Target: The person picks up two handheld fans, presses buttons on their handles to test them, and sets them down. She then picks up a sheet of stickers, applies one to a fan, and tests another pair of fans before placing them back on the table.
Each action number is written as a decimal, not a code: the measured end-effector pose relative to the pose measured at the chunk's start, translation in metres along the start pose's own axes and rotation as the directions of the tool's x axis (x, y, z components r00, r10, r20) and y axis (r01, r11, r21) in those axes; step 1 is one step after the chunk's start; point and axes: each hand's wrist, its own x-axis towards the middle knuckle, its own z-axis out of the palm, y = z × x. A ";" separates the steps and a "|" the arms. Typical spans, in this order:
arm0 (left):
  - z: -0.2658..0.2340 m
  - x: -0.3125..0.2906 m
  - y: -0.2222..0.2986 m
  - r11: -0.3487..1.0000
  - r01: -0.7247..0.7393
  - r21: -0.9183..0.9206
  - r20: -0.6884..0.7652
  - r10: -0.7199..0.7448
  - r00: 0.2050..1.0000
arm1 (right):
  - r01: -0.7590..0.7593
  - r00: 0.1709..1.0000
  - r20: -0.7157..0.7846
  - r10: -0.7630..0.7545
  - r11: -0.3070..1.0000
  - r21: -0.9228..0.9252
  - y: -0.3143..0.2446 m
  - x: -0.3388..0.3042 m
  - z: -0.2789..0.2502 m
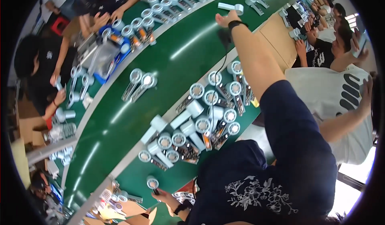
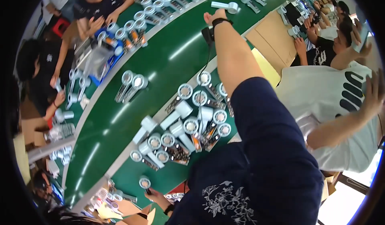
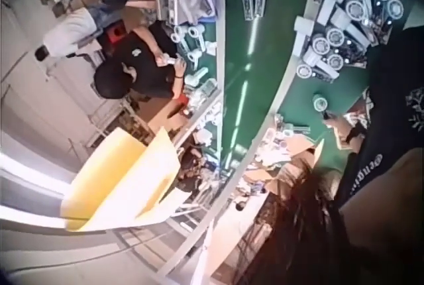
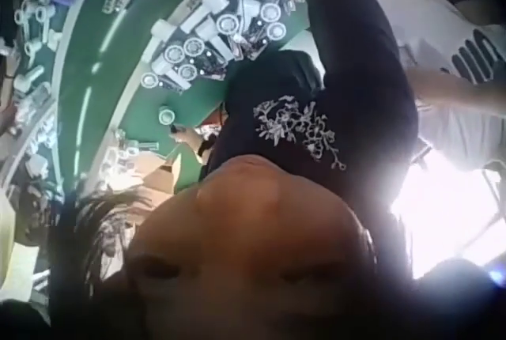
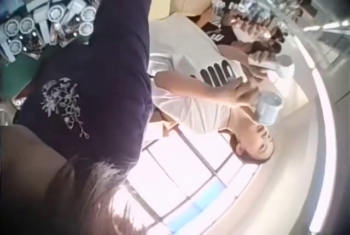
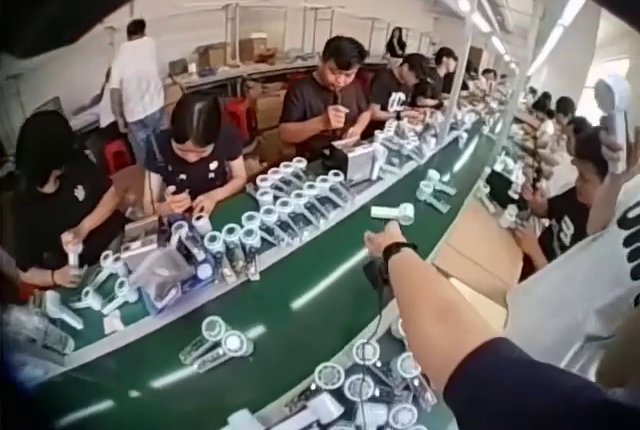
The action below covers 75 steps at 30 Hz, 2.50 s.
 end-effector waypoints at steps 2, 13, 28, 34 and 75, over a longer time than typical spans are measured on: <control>0.038 -0.034 0.077 0.683 0.122 0.720 -0.025 -0.150 0.988 | 0.048 0.999 -0.020 -0.049 0.999 -0.002 -0.054 0.057 -0.021; 0.004 -0.068 0.073 0.617 -0.232 0.752 0.445 -0.215 0.869 | 0.397 0.748 0.497 -0.439 -0.305 -0.866 -0.062 0.212 0.025; 0.046 -0.049 0.039 -0.246 0.692 -0.679 0.646 -0.648 0.404 | 0.068 0.976 0.212 -0.048 0.994 -0.087 0.019 0.073 0.020; 0.060 -0.048 0.086 -0.196 0.556 -0.808 0.587 -0.347 0.731 | -0.590 0.105 0.804 0.585 0.688 -0.423 0.071 -0.184 -0.037; 0.041 -0.116 0.389 0.446 0.500 -0.743 0.662 0.376 0.649 | 0.004 0.172 0.752 0.636 0.763 -0.646 0.043 -0.505 -0.268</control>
